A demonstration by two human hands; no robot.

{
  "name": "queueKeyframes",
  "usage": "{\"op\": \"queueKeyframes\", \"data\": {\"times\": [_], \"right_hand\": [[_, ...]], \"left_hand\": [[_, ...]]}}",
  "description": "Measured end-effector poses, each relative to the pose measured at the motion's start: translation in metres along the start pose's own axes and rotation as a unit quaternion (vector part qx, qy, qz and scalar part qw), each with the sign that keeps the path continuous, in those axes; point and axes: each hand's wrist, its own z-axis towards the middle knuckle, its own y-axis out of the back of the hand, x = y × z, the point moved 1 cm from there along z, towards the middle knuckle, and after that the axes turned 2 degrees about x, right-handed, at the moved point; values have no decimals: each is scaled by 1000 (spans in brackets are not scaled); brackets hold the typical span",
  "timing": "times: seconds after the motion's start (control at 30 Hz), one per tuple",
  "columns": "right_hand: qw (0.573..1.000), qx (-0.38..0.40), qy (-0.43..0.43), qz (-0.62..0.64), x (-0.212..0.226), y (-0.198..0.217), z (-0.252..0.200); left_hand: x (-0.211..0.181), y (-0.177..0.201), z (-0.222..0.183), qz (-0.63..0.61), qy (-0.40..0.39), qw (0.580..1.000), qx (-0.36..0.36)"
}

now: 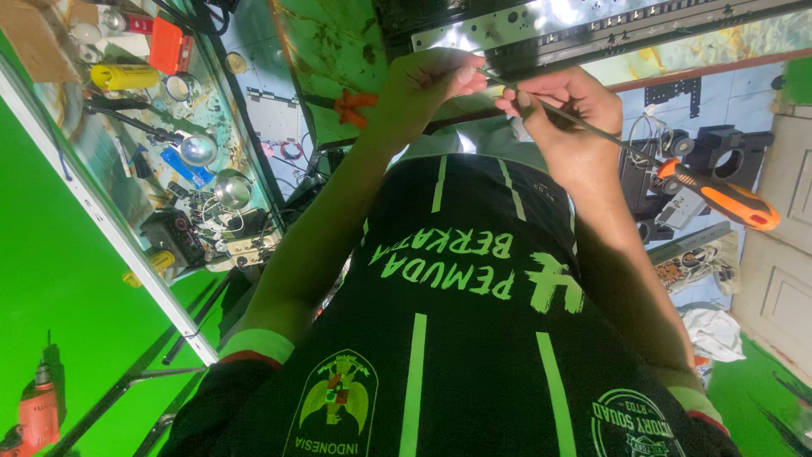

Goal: The person is repairing an electronic keyboard by using a screwdriver to remove screws from a metal plate and manipulating internal wires and components on a repair bench.

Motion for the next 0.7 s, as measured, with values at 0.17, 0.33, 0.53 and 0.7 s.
{"op": "queueKeyframes", "data": {"times": [0.17, 0.33, 0.53, 0.7], "right_hand": [[1000, 2, -17, 19, -4, 0, 0], [999, 19, -5, 28, -6, 2, 3], [998, 19, -31, 54, -12, 1, 4], [998, 23, -28, 42, -22, -4, 4]], "left_hand": [[-4, 2, -3, -8, -11, 1000, 22], [-1, 4, -1, 5, -29, 999, 21], [6, 10, -1, 10, 9, 999, 29], [12, 12, 0, 20, 20, 999, 32]]}}
